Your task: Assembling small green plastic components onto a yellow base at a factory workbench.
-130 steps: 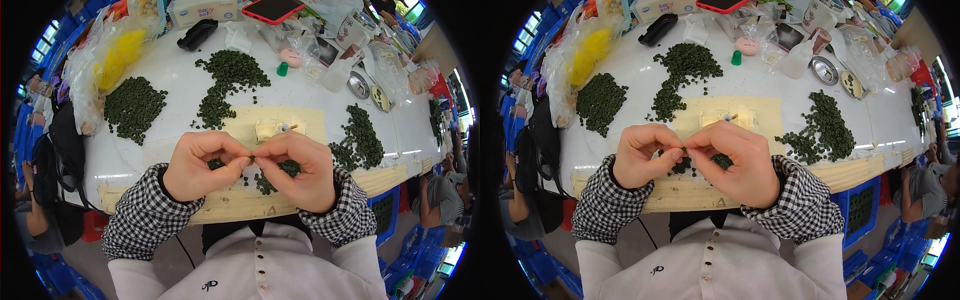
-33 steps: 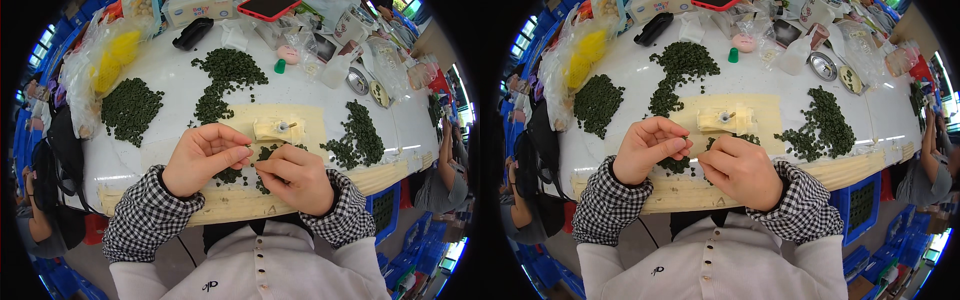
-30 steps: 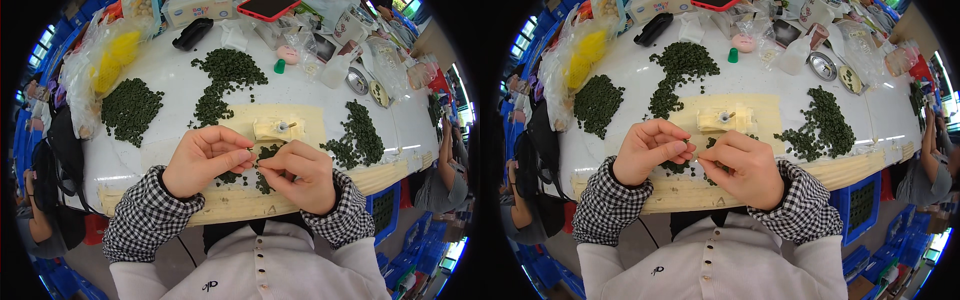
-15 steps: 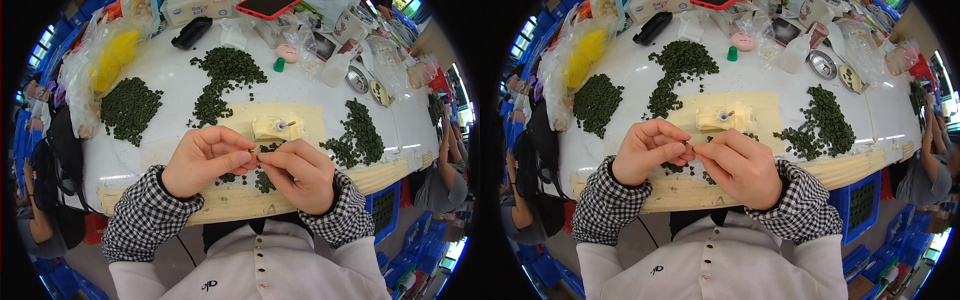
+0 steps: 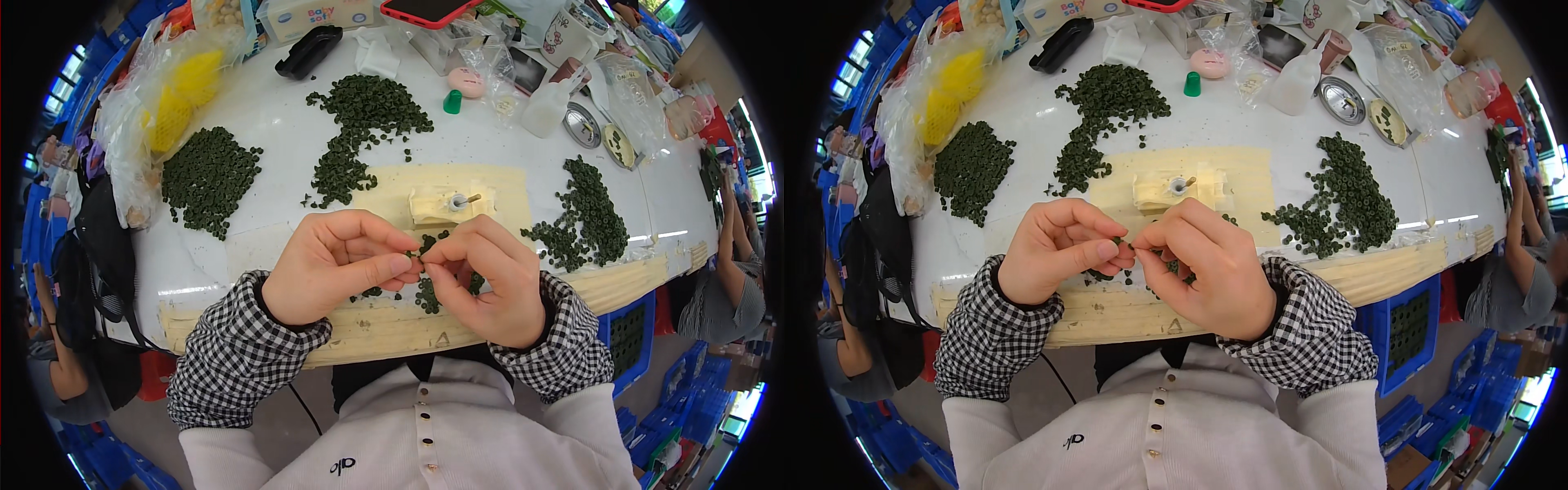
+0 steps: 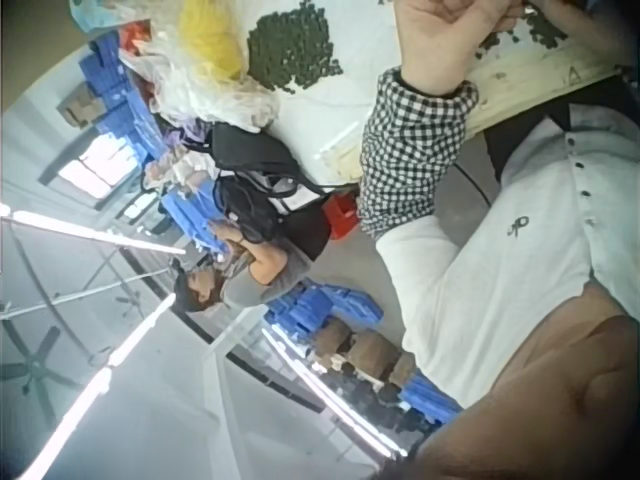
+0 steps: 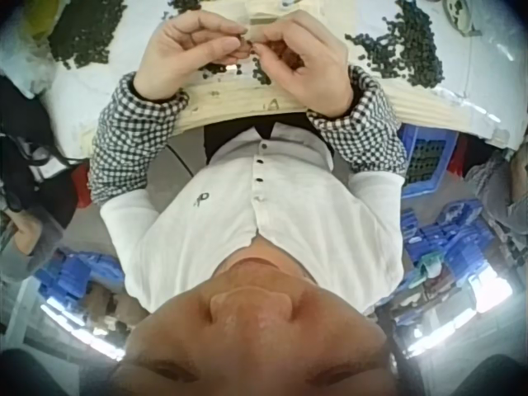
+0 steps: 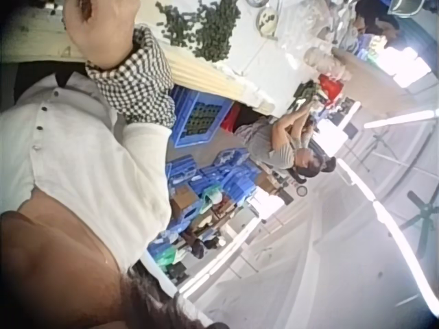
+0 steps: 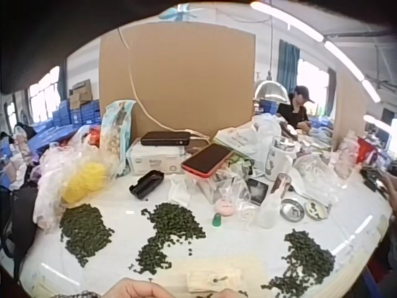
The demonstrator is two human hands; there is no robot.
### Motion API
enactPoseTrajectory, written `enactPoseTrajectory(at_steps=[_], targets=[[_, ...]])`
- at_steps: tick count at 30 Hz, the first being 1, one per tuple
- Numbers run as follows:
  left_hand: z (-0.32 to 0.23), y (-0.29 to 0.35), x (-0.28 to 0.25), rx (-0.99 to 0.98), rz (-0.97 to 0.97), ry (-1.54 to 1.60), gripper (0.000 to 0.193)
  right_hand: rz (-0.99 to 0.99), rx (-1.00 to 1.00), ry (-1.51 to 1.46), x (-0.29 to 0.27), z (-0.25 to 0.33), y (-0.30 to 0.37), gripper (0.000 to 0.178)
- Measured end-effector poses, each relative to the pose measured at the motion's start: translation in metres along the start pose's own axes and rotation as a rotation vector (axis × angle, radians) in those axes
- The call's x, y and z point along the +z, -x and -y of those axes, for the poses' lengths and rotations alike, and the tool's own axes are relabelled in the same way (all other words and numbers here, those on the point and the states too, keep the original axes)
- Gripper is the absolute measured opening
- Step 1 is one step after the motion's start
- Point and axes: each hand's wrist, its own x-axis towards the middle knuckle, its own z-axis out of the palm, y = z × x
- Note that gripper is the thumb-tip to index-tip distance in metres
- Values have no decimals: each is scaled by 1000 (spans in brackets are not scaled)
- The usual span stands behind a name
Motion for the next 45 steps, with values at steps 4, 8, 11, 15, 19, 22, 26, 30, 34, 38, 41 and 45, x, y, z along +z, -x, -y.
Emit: enactPoseTrajectory(at_steps=[4, 8, 11, 15, 19, 22, 26, 30, 34, 38, 41, 45], targets=[[1, 0, -2, 6, 28, -25, 19, 30, -54, 84, -1, -3, 1, 14], [0, 0, 0, 4, 10, -62, 17, 16, -61, 77, 0, -5, 1, 14], [0, 0, 2, 16, 14, -56, 13, 25, 3, -6, -1, -3, 1, 13], [3, 2, 1, 38, 22, -53, 13, 34, 135, -189, -3, -1, -1, 8], [4, 1, -1, 39, 37, -12, 19, 37, 170, -286, -3, -3, 0, 5], [5, 0, -1, 48, 37, -10, 19, 38, 163, -278, -3, -3, 0, 6], [5, 1, 0, 58, 29, -26, 16, 28, 134, -225, -2, -1, -1, 7], [4, 1, 0, 36, 42, -20, 17, 13, 109, -159, -2, 1, 0, 9], [4, 2, 0, -4, 36, 5, 15, -17, 36, -26, 0, 3, 0, 13], [7, 2, 0, -26, 33, 109, 14, -117, -179, 112, 5, -1, 2, 18], [5, 1, 1, -54, 0, 149, 14, -165, -346, 220, 7, -4, 1, 20], [5, 1, -1, -64, 4, 158, 15, -128, -323, 174, 4, -3, 0, 20]])
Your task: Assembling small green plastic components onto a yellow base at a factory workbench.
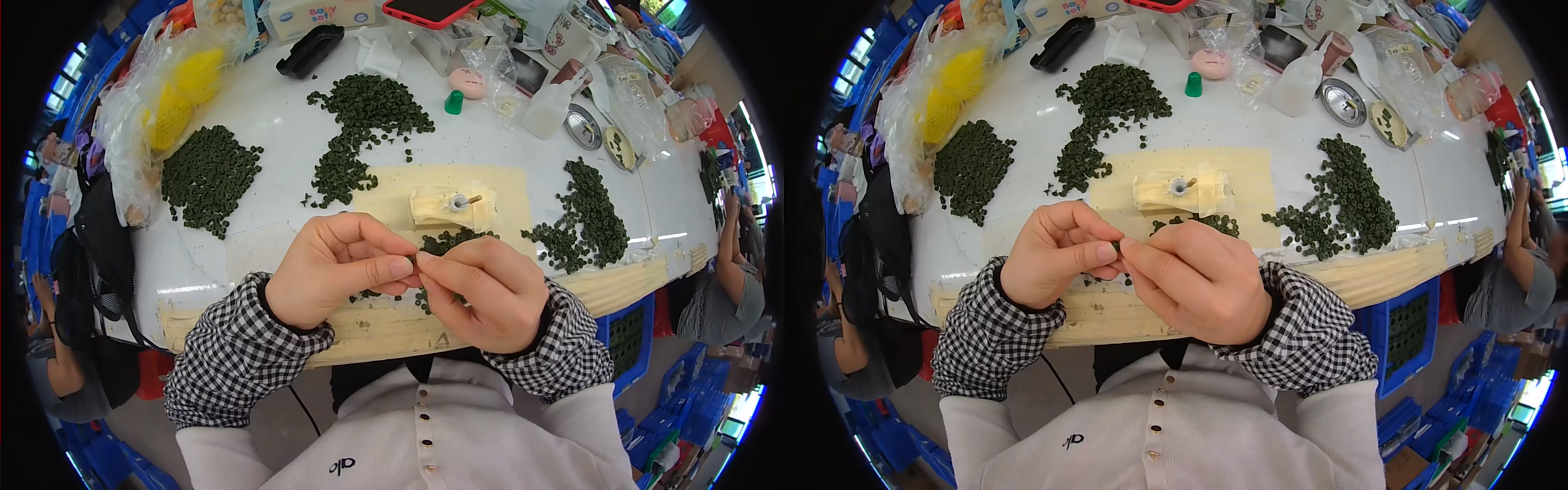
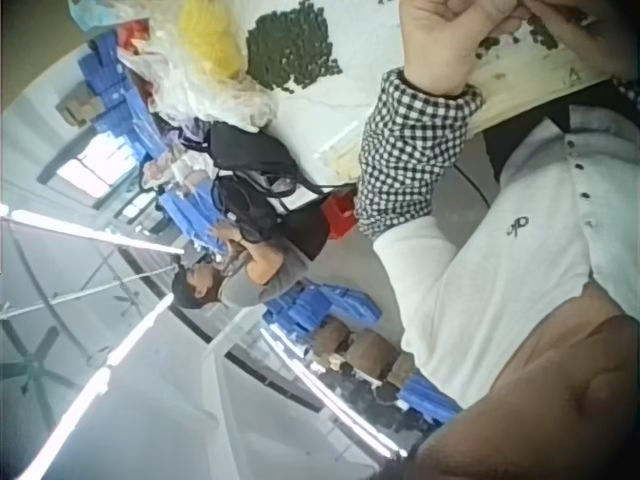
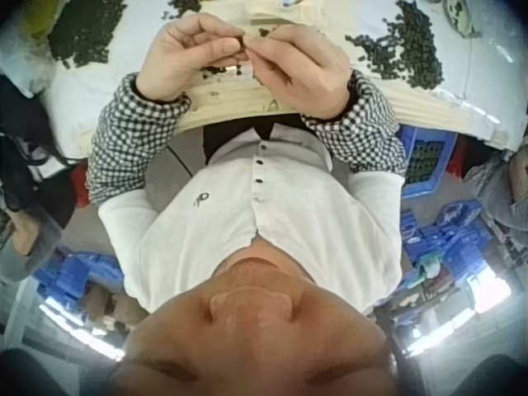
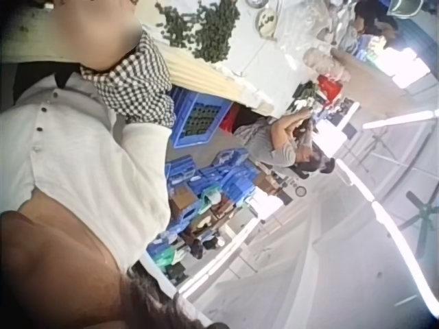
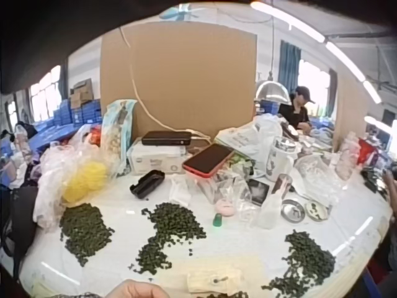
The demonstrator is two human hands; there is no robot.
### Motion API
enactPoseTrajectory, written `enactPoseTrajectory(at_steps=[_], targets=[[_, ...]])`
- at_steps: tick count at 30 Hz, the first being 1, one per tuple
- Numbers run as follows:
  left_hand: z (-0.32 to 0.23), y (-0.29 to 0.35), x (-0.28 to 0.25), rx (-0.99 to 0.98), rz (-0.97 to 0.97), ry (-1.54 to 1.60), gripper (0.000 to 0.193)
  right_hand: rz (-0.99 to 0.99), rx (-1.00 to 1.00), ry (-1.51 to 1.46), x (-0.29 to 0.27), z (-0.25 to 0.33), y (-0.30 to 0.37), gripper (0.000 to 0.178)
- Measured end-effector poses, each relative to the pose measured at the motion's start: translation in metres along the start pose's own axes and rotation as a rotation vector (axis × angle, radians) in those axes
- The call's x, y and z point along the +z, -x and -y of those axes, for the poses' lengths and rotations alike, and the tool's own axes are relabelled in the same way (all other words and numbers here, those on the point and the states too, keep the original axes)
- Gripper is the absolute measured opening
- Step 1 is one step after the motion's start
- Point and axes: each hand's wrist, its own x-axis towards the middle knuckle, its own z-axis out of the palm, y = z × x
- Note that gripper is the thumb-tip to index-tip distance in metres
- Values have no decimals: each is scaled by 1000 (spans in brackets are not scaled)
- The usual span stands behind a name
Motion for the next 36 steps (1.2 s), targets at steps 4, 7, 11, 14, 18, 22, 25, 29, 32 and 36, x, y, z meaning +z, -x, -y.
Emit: enactPoseTrajectory(at_steps=[4, 7, 11, 14, 18, 22, 25, 29, 32, 36], targets=[[0, 2, 1, 11, 49, -103, 16, 83, 317, -293, -6, 3, -4, 17], [1, 1, 2, 28, 13, -82, 11, 108, 311, -254, -7, 6, -3, 16], [0, 1, 0, -4, 58, -67, 11, 114, 129, -178, -7, 2, -4, 18], [0, 0, -4, -33, 99, -102, 11, 118, 104, -167, -6, 2, -2, 20], [-8, 3, 1, -61, 116, -171, 11, 125, 44, -100, -6, -1, -1, 20], [-10, 4, 1, -48, 114, -205, 12, 121, 4, -102, -5, -3, -1, 20], [-7, 5, 2, -9, 80, -224, 11, 115, -3, -105, -4, -4, -2, 20], [-3, 7, 2, 61, 27, -268, 12, 121, 162, -220, -4, 1, -4, 19], [1, 9, 3, 114, 8, -337, 15, 113, 160, -228, -3, 1, -5, 19], [0, 8, 5, 86, 4, -286, 15, 78, 43, -134, 0, -2, -2, 19]])
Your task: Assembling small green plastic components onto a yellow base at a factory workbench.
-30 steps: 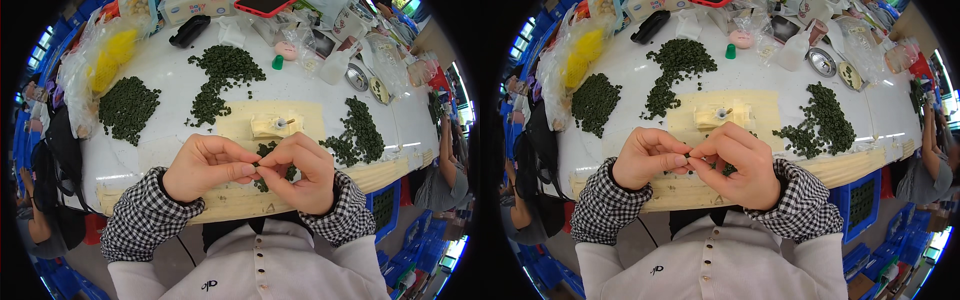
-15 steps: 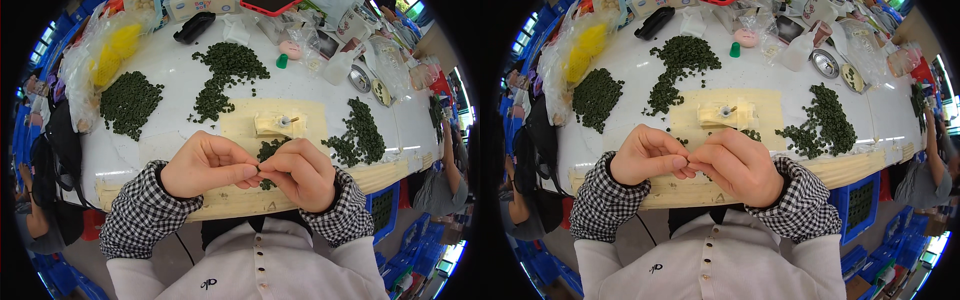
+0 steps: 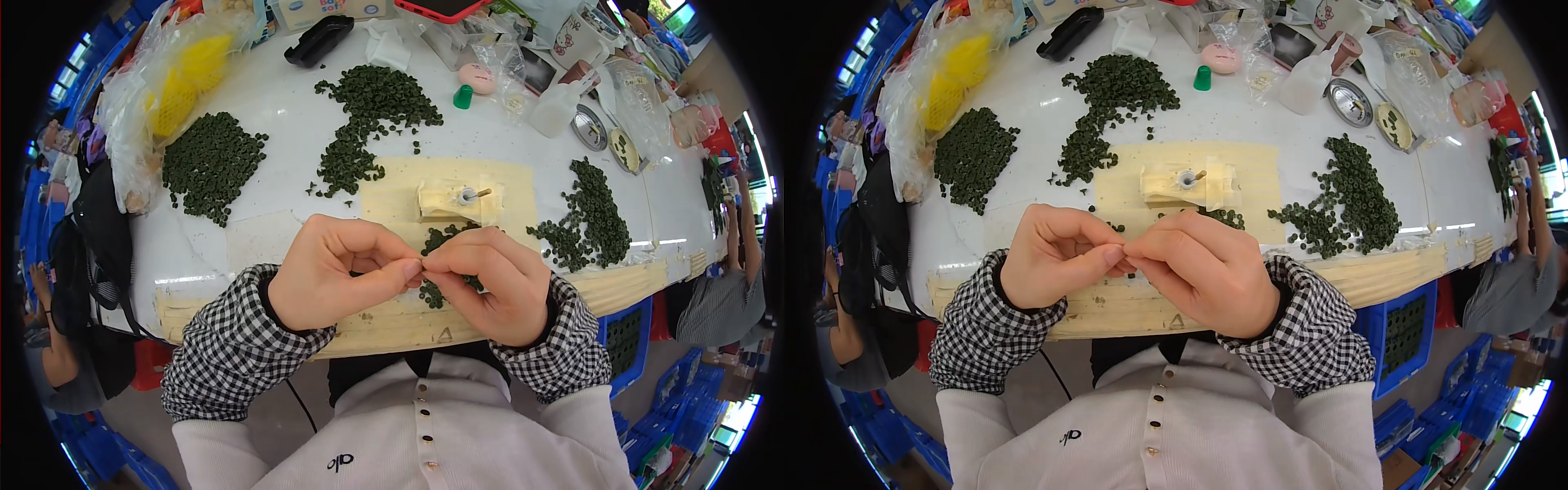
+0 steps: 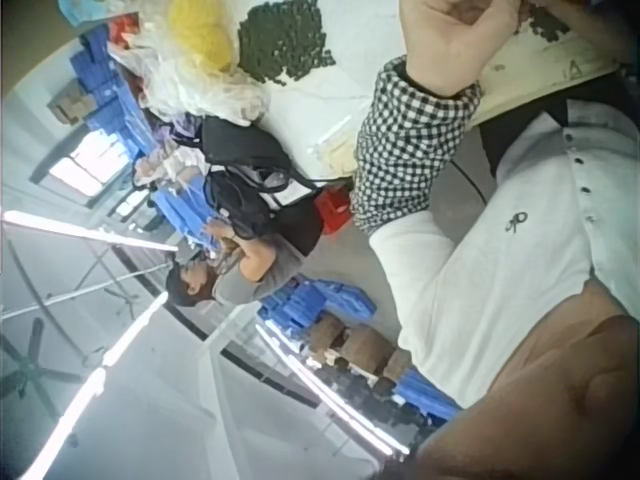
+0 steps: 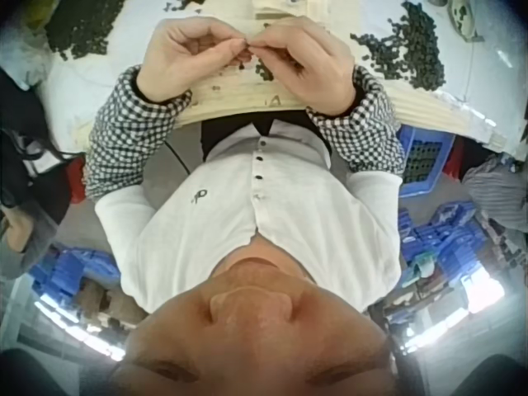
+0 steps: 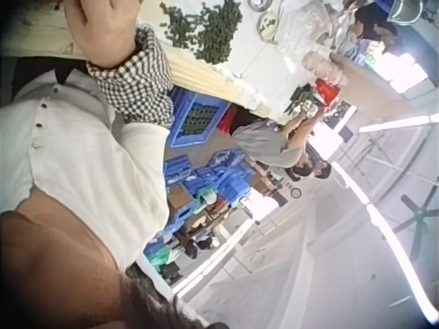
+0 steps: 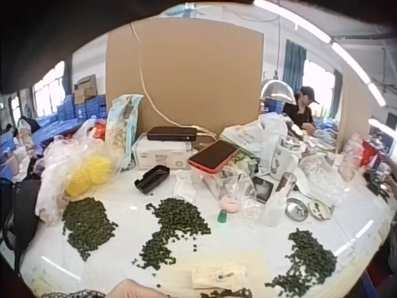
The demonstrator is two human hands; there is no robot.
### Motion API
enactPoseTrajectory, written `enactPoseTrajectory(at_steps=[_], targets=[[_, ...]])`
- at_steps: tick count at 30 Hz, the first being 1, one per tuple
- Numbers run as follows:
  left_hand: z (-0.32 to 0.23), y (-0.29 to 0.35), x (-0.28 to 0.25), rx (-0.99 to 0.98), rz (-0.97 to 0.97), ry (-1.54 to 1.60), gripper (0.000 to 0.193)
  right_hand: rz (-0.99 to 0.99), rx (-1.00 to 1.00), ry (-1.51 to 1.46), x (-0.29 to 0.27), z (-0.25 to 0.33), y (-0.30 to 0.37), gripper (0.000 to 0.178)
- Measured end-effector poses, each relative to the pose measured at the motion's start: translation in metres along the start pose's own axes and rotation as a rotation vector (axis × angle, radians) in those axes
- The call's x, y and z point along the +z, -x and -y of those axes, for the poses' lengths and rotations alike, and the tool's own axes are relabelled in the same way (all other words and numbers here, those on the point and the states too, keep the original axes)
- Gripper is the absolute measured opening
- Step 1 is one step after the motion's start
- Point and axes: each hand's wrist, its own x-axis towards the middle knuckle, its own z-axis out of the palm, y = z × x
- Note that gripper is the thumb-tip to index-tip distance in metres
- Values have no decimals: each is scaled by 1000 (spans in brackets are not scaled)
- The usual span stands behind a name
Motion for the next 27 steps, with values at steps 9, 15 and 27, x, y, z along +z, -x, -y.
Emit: enactPoseTrajectory(at_steps=[9, 15, 27], targets=[[2, -1, 0, 6, 10, 67, 10, 1, 18, -24, 0, 0, 1, 18], [4, 1, 0, 65, -10, 10, 14, 48, 363, -371, -4, 4, 2, 12], [5, 0, 2, 171, -55, -185, 12, 70, 313, -306, -4, 1, 4, 13]])
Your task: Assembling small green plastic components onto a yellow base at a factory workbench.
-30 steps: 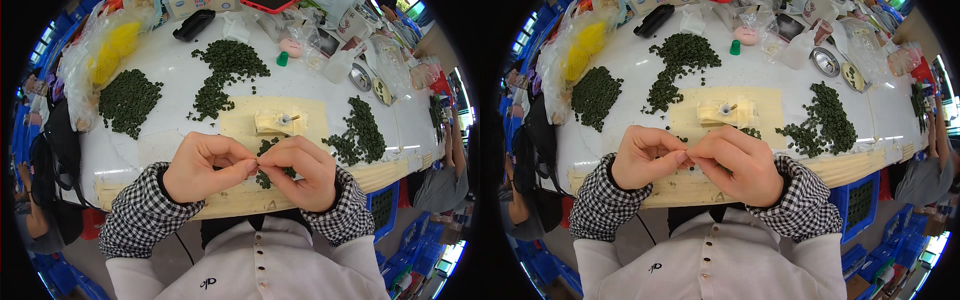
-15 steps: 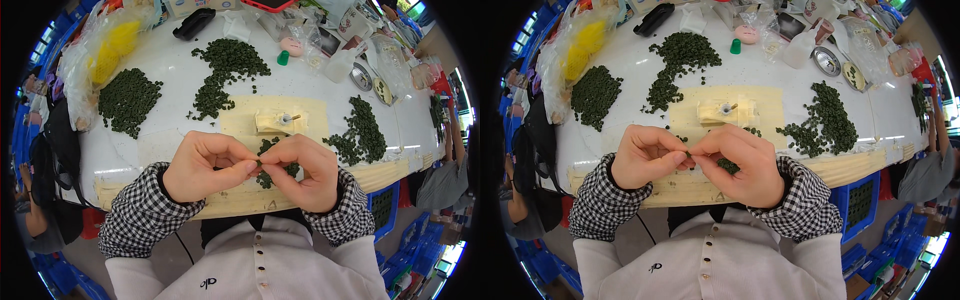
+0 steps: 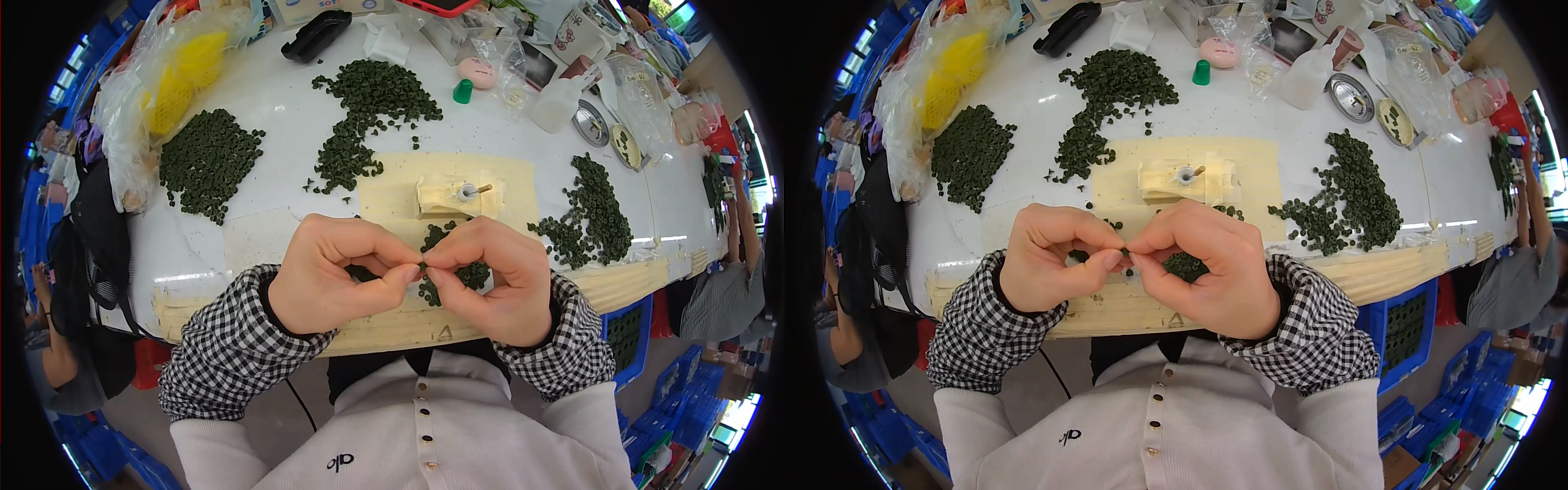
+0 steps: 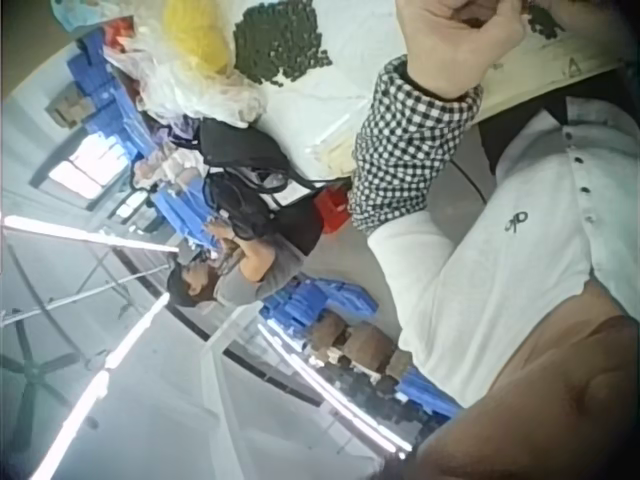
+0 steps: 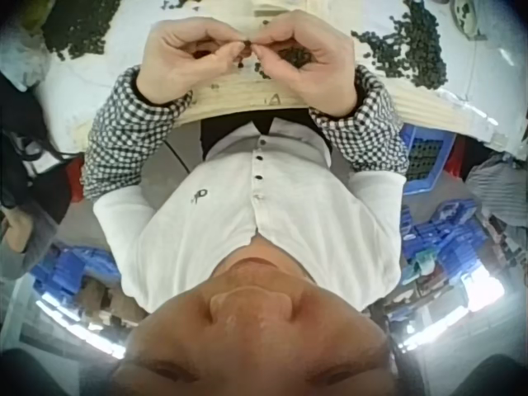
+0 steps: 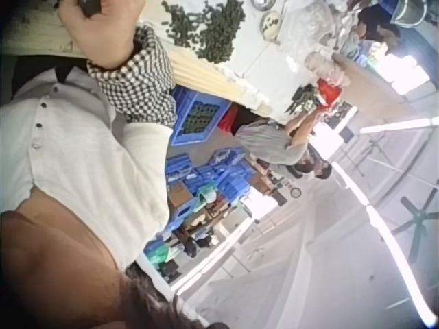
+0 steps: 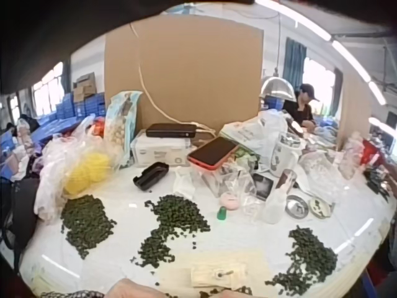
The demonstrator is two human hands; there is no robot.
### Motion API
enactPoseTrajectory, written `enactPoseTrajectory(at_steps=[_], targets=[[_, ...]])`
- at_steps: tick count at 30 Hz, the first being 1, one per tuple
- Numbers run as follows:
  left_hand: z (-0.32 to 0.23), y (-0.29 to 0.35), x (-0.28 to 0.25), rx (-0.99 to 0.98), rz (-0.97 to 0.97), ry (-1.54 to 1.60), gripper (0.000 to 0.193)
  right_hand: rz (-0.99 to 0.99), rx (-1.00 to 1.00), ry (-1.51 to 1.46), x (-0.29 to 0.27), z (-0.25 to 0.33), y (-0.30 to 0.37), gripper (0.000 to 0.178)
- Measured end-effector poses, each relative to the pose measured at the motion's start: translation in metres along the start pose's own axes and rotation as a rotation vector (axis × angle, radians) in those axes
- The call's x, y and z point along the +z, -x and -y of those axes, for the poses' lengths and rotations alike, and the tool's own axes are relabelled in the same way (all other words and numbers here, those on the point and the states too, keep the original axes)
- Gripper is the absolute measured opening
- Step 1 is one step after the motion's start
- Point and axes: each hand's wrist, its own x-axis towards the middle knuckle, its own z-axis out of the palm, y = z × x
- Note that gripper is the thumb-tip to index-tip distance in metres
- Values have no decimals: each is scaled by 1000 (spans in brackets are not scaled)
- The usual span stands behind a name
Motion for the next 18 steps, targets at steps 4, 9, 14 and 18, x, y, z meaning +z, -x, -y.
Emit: enactPoseTrajectory(at_steps=[4, 9, 14, 18], targets=[[0, -1, -1, 71, 5, -91, 11, -16, -60, 28, 0, -2, 0, 14], [-10, -7, -11, 167, 51, -389, 7, -85, 0, 117, 2, 4, -2, 14], [-17, -11, -35, 149, 166, -675, 7, 12, -88, 439, -5, -2, 2, 11], [-16, -10, -43, 160, 87, -724, 8, 102, -118, 565, -5, -4, 8, 13]])
